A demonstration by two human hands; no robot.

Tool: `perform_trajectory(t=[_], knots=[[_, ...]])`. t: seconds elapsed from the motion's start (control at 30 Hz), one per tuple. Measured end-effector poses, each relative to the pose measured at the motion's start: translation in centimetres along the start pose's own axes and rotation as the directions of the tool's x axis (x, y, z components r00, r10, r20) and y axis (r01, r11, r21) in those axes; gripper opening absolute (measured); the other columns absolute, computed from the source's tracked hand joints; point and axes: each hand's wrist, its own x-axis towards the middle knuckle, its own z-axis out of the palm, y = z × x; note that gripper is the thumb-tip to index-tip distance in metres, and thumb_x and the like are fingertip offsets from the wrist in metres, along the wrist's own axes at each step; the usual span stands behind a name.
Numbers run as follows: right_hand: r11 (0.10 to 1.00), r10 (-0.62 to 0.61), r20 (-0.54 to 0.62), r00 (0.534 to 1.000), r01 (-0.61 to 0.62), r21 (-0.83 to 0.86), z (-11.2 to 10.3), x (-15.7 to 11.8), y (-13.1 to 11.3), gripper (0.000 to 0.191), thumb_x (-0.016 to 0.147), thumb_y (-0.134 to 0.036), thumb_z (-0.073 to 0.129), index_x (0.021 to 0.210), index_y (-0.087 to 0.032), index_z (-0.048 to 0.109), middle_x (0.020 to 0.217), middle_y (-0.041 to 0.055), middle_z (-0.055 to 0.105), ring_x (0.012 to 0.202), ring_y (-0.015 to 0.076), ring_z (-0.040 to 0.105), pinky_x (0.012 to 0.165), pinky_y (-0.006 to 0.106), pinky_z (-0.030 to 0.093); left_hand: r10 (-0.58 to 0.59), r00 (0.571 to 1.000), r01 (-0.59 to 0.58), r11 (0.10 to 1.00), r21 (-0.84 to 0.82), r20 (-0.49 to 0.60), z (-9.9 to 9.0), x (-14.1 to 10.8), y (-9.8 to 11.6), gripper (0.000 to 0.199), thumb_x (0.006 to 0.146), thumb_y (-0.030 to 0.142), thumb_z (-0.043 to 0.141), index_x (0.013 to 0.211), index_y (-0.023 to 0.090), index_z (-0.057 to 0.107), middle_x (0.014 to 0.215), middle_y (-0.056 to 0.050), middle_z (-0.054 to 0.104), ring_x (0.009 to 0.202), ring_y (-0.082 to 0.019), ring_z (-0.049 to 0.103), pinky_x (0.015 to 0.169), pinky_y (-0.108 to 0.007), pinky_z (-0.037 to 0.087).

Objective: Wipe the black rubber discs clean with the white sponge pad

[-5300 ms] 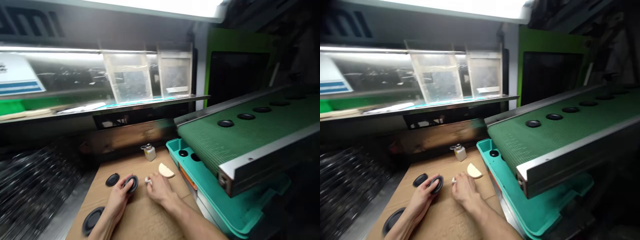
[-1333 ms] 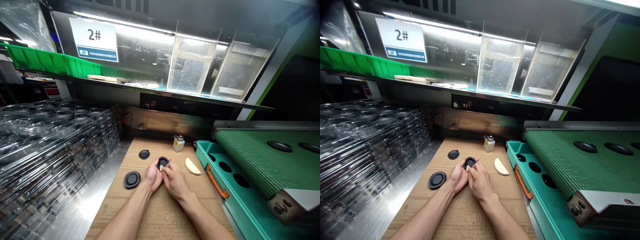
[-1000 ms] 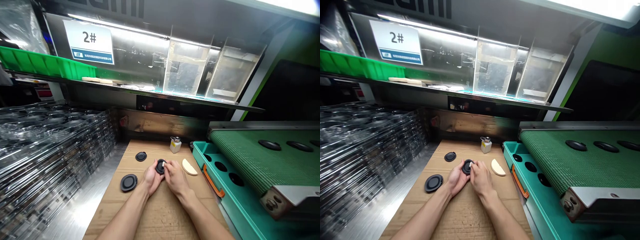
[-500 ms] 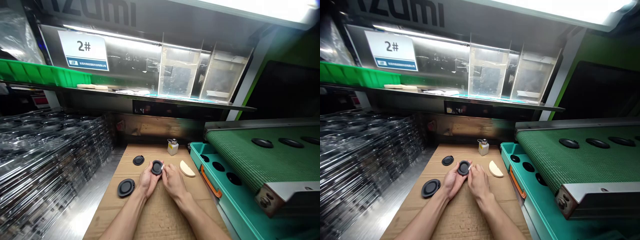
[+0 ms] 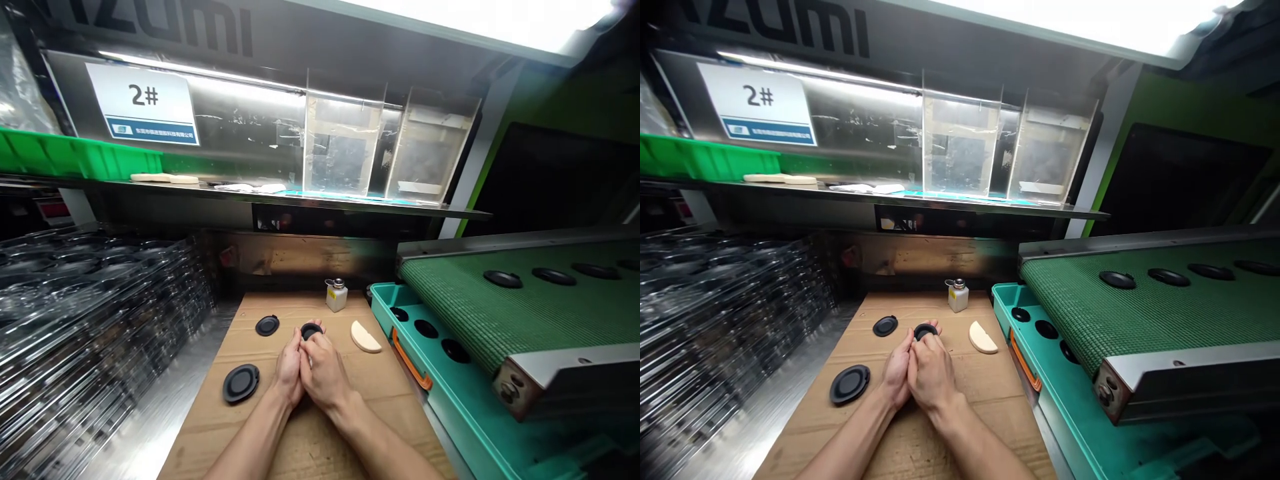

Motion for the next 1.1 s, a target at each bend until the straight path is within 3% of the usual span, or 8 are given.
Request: perform_trajectory(t=[0.13, 0.37, 0.57, 0.73, 0.87, 0.97, 1.1], knots=[[0.996, -0.074, 0.076, 0.994, 0.077, -0.041, -1.0, -0.3, 0.1, 0.019, 0.090, -0.017, 0.047, 0.093, -0.023, 0.065, 0.091, 0.0043, 0.058, 0.088, 0.0172, 0.053, 0.075, 0.025, 0.042, -0.003, 1.000, 0.003, 1.000, 0.002, 0.011, -0.1, 0.1, 0.6, 0.038, 0.094, 0.030, 0.046, 0.126, 0.014, 0.056, 0.124, -0.015, 0.062, 0.115, -0.025, 0.060, 0.105, -0.040, 0.043], [0.990, 0.043, 0.013, 0.999, -0.041, -0.137, -2.1, -0.1, 2.7, 0.018, 0.091, -0.018, 0.046, 0.087, -0.020, 0.064, 0.085, 0.0047, 0.058, 0.084, 0.0171, 0.053, 0.074, 0.026, 0.040, 0.068, 0.997, -0.068, 0.998, 0.003, -0.031, -0.5, 0.4, 1.0, 0.033, 0.096, 0.026, 0.042, 0.119, 0.010, 0.058, 0.124, -0.018, 0.061, 0.115, -0.025, 0.059, 0.101, -0.042, 0.047], [0.991, 0.134, -0.097, 0.986, -0.133, 0.018, -2.5, 0.8, 4.9, 0.025, 0.093, -0.022, 0.045, 0.085, -0.018, 0.068, 0.080, 0.0048, 0.059, 0.077, 0.0160, 0.055, 0.073, 0.025, 0.041, 0.015, 0.998, -0.017, 0.999, 0.040, 0.054, 0.2, -0.3, 0.3, 0.030, 0.094, 0.026, 0.047, 0.117, 0.011, 0.059, 0.120, -0.017, 0.064, 0.115, -0.026, 0.059, 0.101, -0.045, 0.046], [0.958, 0.224, -0.156, 0.962, -0.188, 0.215, -3.1, 1.2, 4.7, 0.023, 0.092, -0.024, 0.048, 0.091, -0.020, 0.071, 0.084, 0.0040, 0.065, 0.080, 0.0157, 0.059, 0.074, 0.025, 0.043, -0.033, 0.998, 0.030, 0.998, 0.056, 0.060, 0.3, -0.4, 0.2, 0.027, 0.093, 0.029, 0.051, 0.109, 0.010, 0.062, 0.118, -0.018, 0.064, 0.115, -0.028, 0.059, 0.097, -0.046, 0.049], [0.985, 0.091, -0.083, 0.992, -0.077, 0.157, -2.7, 0.8, 3.4, 0.023, 0.092, -0.025, 0.047, 0.097, -0.020, 0.069, 0.084, 0.0048, 0.062, 0.080, 0.0156, 0.057, 0.073, 0.025, 0.043, -0.036, 0.999, 0.030, 0.986, 0.163, 0.034, -0.1, -0.2, -0.6, 0.021, 0.091, 0.026, 0.055, 0.102, 0.011, 0.064, 0.110, -0.015, 0.068, 0.110, -0.026, 0.062, 0.094, -0.043, 0.051], [0.995, 0.018, 0.024, 1.000, -0.020, 0.100, -1.9, 0.2, 2.4, 0.022, 0.090, -0.022, 0.047, 0.088, -0.020, 0.069, 0.084, 0.0048, 0.061, 0.081, 0.0156, 0.056, 0.072, 0.024, 0.042, 0.039, 0.999, -0.040, 0.981, 0.188, 0.008, -0.5, 0.3, -0.4, 0.019, 0.091, 0.024, 0.053, 0.093, 0.010, 0.065, 0.102, -0.015, 0.070, 0.104, -0.024, 0.064, 0.094, -0.039, 0.051], [0.996, 0.010, 0.217, 0.976, -0.029, 0.085, -2.1, -0.3, 2.6, 0.022, 0.087, -0.024, 0.053, 0.071, -0.020, 0.067, 0.075, 0.0021, 0.063, 0.070, 0.0137, 0.056, 0.065, 0.023, 0.039, 0.075, 0.983, -0.046, 0.984, 0.174, -0.168, -1.3, 1.2, 1.5, 0.026, 0.095, 0.025, 0.042, 0.095, 0.009, 0.062, 0.104, -0.019, 0.069, 0.099, -0.025, 0.067, 0.088, -0.041, 0.055]])
